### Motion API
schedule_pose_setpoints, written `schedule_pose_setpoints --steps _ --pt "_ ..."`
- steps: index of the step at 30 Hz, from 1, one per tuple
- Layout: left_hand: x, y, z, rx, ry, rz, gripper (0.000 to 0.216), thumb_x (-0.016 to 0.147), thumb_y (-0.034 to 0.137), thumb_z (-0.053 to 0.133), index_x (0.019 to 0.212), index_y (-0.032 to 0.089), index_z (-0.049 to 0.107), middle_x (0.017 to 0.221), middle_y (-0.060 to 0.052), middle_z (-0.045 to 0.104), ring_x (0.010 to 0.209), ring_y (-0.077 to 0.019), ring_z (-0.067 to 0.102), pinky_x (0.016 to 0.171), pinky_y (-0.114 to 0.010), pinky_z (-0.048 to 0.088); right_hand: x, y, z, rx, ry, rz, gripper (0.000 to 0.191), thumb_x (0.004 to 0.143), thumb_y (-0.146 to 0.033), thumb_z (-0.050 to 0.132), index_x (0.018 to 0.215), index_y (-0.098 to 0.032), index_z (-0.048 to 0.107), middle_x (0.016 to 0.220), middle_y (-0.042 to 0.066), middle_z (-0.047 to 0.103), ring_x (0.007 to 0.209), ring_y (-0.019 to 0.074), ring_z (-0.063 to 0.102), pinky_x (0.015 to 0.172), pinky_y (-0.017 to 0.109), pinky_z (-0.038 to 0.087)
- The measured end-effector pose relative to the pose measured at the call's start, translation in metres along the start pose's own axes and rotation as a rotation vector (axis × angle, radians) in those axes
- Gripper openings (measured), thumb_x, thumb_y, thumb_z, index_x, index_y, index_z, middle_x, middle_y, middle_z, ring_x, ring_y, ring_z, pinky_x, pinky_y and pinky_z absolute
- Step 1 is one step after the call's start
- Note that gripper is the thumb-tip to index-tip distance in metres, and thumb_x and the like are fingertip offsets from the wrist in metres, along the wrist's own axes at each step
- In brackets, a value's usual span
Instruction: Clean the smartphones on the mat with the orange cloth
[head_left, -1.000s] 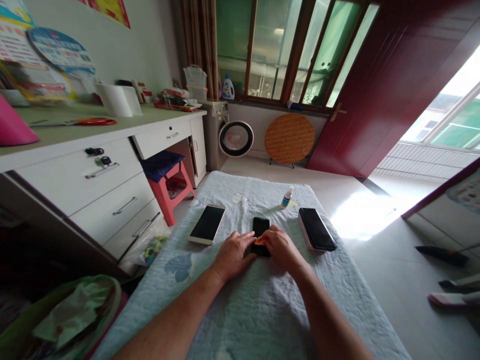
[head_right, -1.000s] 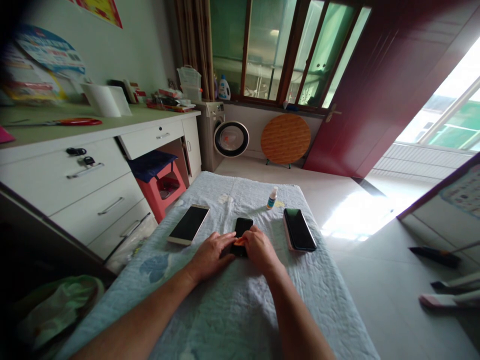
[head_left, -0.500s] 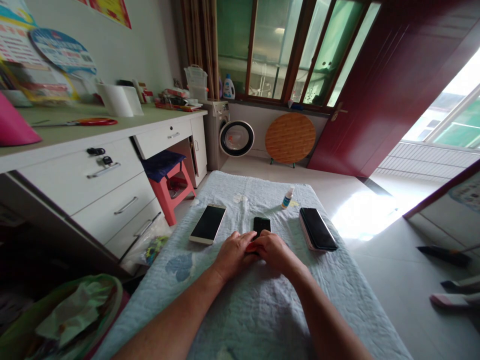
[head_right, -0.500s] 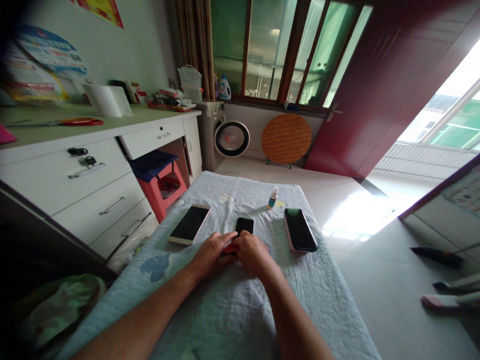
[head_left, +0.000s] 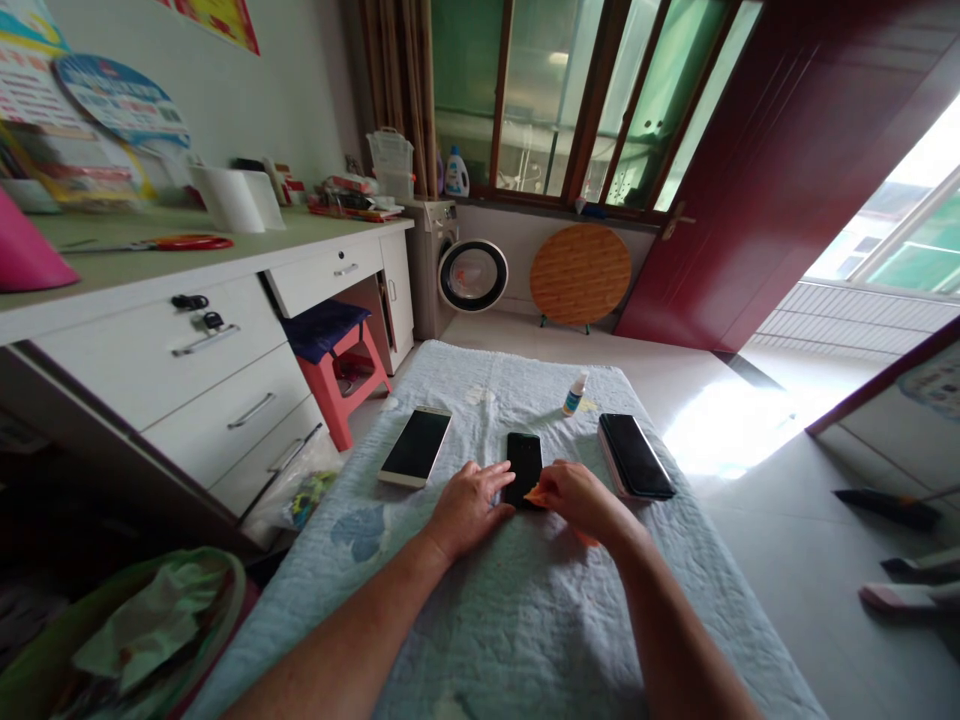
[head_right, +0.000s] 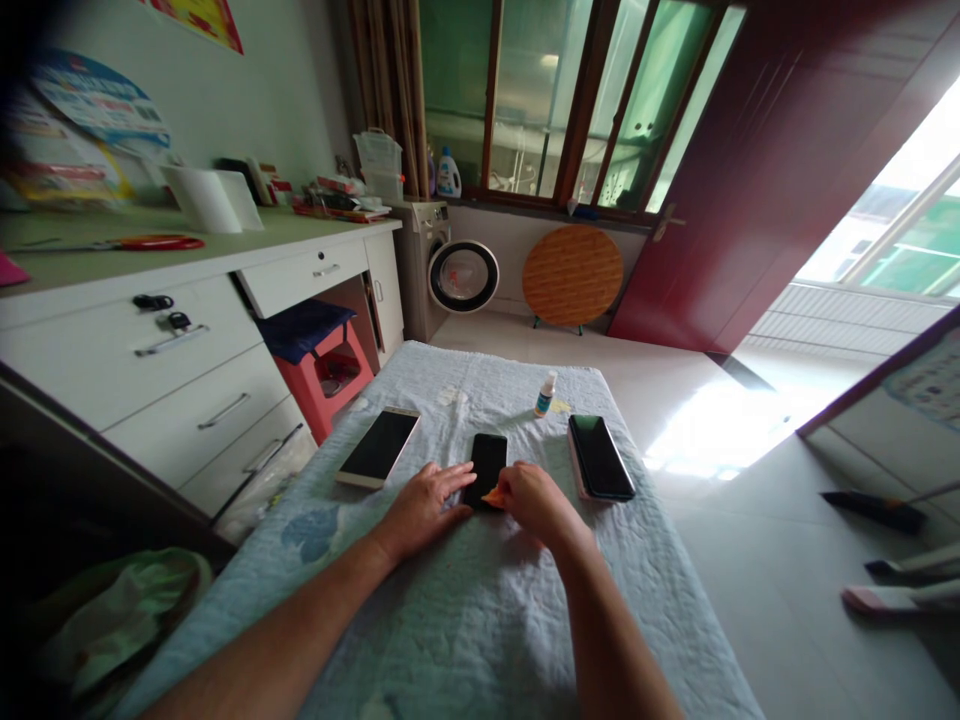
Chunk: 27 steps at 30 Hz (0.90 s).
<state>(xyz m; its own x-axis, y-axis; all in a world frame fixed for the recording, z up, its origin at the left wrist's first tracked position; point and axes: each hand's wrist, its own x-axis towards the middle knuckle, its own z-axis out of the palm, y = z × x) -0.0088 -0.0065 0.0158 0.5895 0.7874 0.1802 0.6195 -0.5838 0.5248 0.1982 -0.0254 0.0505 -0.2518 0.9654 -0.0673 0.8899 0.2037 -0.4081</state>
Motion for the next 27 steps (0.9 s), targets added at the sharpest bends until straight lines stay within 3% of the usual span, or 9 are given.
schedule_pose_setpoints --steps 8,16,21,24,27 --pt "0.0 0.0 0.0 -0.001 -0.005 0.0 0.046 0.083 0.04 0.061 0.126 0.024 0.058 0.138 -0.003 0.052 0.112 -0.027 0.053 0.098 -0.042 0.041 0.015 0.001 0.015 -0.004 0.23 0.146 0.022 0.086 -0.014 0.045 0.075 -0.016 0.064 0.079 0.002 0.054 0.069 0.0106 0.049 0.064 0.021 0.032" --pt "-0.001 -0.001 0.001 0.004 0.013 0.015 0.044 0.084 0.041 0.06 0.124 0.022 0.06 0.136 -0.005 0.055 0.109 -0.0263 0.054 0.096 -0.041 0.043 0.008 -0.009 0.016 0.086 0.05 -0.062 0.02 0.079 -0.01 0.051 0.081 -0.018 0.069 0.082 0.002 0.059 0.073 0.0111 0.053 0.067 0.021 0.034" --pt "-0.001 -0.003 0.003 0.016 0.017 0.027 0.041 0.087 0.043 0.057 0.123 0.023 0.061 0.136 -0.004 0.055 0.107 -0.0261 0.055 0.095 -0.041 0.044 0.005 -0.016 0.016 0.084 -0.036 -0.1 0.011 0.078 -0.016 0.058 0.076 -0.017 0.069 0.08 0.002 0.061 0.069 0.0111 0.054 0.062 0.02 0.034" --pt "-0.001 -0.002 0.003 0.009 0.01 0.022 0.041 0.086 0.041 0.058 0.122 0.023 0.061 0.136 -0.004 0.055 0.108 -0.0263 0.054 0.096 -0.041 0.043 0.007 -0.012 0.017 0.088 -0.004 -0.091 0.012 0.079 -0.015 0.057 0.078 -0.017 0.069 0.079 0.002 0.06 0.071 0.0113 0.054 0.064 0.021 0.035" --pt "-0.001 -0.001 0.001 0.006 0.01 0.018 0.043 0.083 0.039 0.061 0.123 0.024 0.06 0.135 -0.004 0.055 0.109 -0.0269 0.054 0.096 -0.041 0.043 0.012 -0.006 0.019 0.085 0.113 -0.048 0.015 0.081 -0.013 0.052 0.08 -0.017 0.067 0.081 0.002 0.059 0.074 0.0114 0.053 0.069 0.021 0.035"
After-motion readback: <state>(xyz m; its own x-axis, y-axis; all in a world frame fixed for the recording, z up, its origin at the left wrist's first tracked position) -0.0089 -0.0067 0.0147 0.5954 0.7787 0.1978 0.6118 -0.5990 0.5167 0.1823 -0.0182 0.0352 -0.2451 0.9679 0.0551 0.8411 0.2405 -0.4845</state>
